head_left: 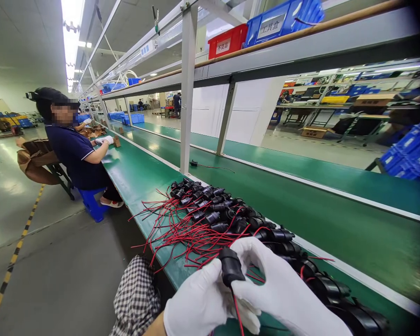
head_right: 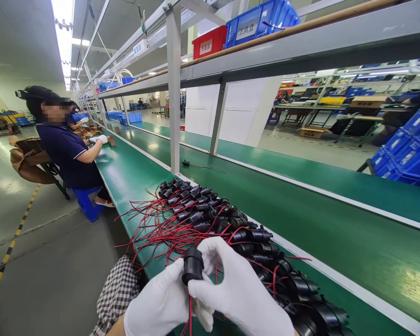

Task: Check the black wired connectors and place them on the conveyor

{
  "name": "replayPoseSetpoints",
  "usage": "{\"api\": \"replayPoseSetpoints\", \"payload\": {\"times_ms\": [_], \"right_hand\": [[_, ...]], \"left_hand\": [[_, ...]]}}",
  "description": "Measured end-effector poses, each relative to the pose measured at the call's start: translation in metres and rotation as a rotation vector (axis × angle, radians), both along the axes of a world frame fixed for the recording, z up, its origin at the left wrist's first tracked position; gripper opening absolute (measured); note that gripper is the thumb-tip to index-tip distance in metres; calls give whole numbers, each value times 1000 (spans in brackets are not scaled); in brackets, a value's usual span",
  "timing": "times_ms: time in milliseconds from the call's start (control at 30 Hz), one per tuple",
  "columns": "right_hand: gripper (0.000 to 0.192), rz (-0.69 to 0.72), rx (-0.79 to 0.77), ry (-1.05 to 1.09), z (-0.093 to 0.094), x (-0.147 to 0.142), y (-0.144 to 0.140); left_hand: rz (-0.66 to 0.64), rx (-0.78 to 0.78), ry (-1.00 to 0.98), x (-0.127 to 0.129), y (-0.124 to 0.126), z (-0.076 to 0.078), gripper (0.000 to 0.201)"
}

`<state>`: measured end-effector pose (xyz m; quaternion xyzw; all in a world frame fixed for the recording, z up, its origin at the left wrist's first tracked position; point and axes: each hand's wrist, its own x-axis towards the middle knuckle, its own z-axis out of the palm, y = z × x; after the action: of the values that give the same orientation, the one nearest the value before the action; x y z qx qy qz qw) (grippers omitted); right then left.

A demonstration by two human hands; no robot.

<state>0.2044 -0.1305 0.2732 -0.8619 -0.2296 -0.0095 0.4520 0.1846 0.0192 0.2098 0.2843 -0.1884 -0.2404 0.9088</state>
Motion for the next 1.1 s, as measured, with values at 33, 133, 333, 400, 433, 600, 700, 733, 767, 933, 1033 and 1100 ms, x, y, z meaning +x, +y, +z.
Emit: {"api": "replayPoseSetpoints", "payload": {"times_ms": [33,133,333,400,433,600,700,733,767,933,1033,1100], "right_hand": [[29,-14,-44,-134,1,-1,-1],[49,103,-82,-546,0,0,-10],[92,116,-117,-590,-3,1,-22],[89,141,-119,-569,-2,-2,-19],[86,166,-116,-572,-1,-3,-17],[61,268,-50,-579,3,-4,-8],[35,190,82,-310,2,0,-4],[29,163,125,-203,2,2,-3],[25,146,159,-97,0,3,-2],[42,321,465,273,-8,13,6],[52,499,517,447,-16,17,12],[46,444,460,470,-24,16,16]], "left_hand": [[56,71,-71,-2,4,5,57],[204,409,-309,-9,22,23,61],[671,1011,-679,-13,44,39,38],[698,988,-786,-11,43,35,34],[704,972,-829,-10,42,33,33],[777,991,-887,-11,33,22,43],[886,1029,-709,-17,23,22,46],[920,1048,-640,-18,20,23,44],[942,1064,-580,-19,18,24,43],[623,746,-384,-13,14,19,46],[271,282,-163,-4,7,4,73],[135,115,-5,1,0,-2,79]]}}
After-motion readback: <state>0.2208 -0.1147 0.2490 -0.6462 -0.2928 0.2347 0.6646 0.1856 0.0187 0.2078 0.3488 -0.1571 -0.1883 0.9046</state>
